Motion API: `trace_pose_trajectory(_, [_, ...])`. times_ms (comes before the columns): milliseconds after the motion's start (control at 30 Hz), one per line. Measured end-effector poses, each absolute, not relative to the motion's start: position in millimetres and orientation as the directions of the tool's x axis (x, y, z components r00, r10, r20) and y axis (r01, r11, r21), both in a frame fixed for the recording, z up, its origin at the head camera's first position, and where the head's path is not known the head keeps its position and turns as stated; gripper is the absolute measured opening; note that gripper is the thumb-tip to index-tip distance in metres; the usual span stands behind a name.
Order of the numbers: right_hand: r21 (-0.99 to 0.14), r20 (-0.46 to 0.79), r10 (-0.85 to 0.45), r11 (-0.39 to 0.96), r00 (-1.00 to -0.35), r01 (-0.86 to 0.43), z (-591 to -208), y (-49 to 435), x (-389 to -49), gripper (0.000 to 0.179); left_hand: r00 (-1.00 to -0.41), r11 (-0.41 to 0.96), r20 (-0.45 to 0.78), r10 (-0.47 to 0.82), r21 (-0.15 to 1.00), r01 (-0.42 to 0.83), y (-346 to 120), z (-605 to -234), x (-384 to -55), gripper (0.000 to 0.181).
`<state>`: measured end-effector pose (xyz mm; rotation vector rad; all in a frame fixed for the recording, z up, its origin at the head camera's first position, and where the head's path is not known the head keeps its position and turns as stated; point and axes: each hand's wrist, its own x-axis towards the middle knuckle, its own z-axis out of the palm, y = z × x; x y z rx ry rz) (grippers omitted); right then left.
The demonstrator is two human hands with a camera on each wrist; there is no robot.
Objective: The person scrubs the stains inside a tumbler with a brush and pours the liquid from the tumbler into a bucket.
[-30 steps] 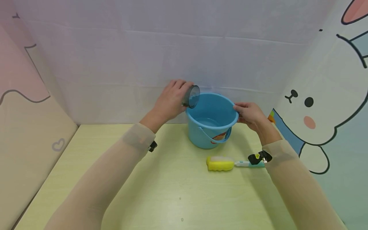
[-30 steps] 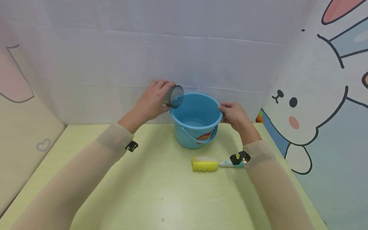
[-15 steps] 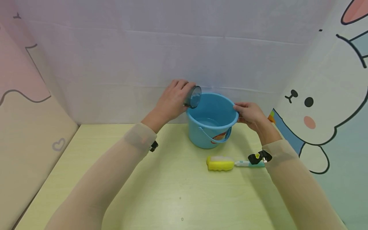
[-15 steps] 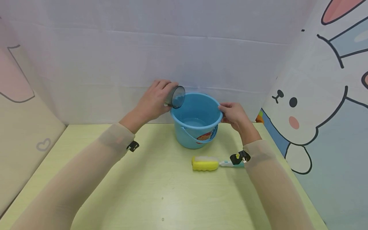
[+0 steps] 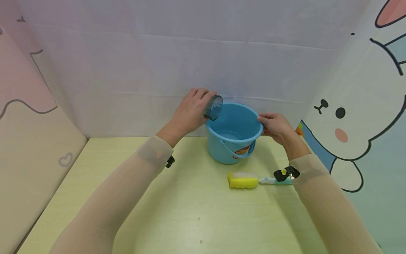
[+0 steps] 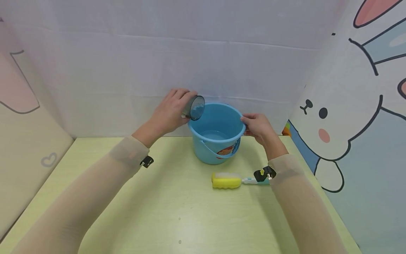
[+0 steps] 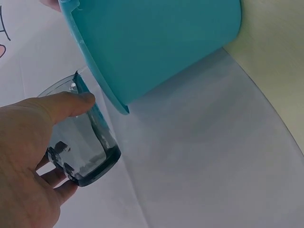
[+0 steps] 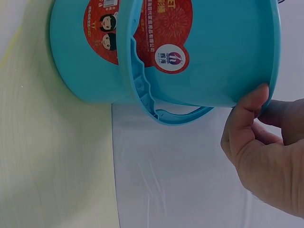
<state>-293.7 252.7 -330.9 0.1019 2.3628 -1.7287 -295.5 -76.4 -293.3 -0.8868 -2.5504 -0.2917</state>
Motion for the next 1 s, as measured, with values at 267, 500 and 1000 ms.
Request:
trace_pose_trajectory(267, [-0.933,-0.207,-0.071,0.313,-0.976,0.175,-330.6,251.9,-294.4,0.055,-0.704,0.772,0.454,0.547,0.052,0.634,-76.8,-293.2,-296.8,0.083])
trace_pose_trajectory(500, [-0.933,-0.211,-0.068,0.312,-0.975,0.18,-330.8,251.6,-295.5,0.055,-0.704,0.772,0.453,0.547,0.053,0.633,-77.5,-292.6,-296.1,0.082])
trace_pose_trajectory(1000, [-0.937,-0.211,-0.068,0.298,-0.975,0.183,-330.6,252.0,-295.5,0.054,-0.7,0.771,0.452,0.553,0.041,0.636,-77.4,-293.3,-295.9,0.083])
